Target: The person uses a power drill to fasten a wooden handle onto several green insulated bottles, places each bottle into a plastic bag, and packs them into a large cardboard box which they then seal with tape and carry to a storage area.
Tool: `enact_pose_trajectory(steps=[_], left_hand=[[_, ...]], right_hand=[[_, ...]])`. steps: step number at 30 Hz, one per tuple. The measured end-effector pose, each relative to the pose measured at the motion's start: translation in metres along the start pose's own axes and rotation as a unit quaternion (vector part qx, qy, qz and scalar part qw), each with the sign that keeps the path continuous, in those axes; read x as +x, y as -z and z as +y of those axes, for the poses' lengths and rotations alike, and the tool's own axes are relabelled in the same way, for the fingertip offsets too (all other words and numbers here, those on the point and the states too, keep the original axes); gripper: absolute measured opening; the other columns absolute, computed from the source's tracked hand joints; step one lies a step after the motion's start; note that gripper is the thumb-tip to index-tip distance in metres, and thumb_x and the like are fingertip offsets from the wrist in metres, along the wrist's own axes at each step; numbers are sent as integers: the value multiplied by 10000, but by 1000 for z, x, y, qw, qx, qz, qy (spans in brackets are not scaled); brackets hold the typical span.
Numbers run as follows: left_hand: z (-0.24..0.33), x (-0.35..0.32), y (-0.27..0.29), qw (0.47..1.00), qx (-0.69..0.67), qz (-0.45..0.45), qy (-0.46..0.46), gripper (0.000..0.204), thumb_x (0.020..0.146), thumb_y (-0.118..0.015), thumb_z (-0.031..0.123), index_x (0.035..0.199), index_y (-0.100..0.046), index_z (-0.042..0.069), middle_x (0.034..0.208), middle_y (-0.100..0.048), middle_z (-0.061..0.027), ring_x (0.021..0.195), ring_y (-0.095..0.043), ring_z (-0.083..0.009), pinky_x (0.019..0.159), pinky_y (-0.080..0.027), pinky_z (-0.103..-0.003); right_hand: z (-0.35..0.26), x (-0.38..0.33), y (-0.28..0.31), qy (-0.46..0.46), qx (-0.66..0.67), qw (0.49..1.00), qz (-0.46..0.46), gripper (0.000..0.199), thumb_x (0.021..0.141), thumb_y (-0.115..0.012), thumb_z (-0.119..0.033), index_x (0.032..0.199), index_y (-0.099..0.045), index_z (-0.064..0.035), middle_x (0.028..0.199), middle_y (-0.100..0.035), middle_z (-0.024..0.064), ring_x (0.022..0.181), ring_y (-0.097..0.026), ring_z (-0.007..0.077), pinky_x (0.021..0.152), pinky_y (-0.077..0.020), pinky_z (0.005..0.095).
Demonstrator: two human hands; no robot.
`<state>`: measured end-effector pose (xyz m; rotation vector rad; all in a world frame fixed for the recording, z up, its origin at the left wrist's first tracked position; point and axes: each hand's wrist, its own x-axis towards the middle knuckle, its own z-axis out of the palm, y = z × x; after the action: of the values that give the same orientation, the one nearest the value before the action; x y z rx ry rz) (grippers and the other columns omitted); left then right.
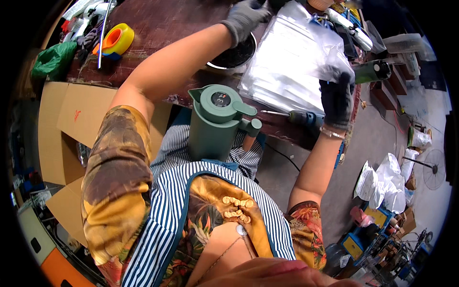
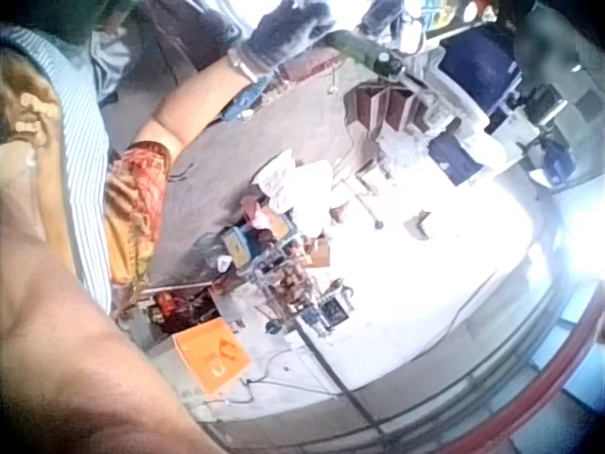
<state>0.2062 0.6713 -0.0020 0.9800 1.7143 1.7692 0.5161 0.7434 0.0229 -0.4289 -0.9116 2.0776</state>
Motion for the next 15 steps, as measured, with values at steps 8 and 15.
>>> enact_pose_trajectory(steps=[8, 15], left_hand=[[51, -104, 113, 940, 281, -147, -128, 285, 874, -628, 115, 1145, -649, 27, 1118, -669, -130, 1019, -618, -283, 937, -507, -362], [152, -186, 85, 966, 119, -53, -222, 445, 924, -624, 453, 1017, -680, 21, 822, -664, -46, 729, -614, -108, 686, -480, -236]], right_hand=[[46, -47, -12, -111, -44, 993, -10, 149, 902, -698, -68, 1037, -639, -85, 977, -683, 23, 915, -643, 135, 819, -517, 269], [46, -37, -72, 70, 24, 996, 52, 375, 936, -660, -111, 1295, -572, -46, 1216, -679, 81, 1124, -622, 133, 987, -471, 293]])
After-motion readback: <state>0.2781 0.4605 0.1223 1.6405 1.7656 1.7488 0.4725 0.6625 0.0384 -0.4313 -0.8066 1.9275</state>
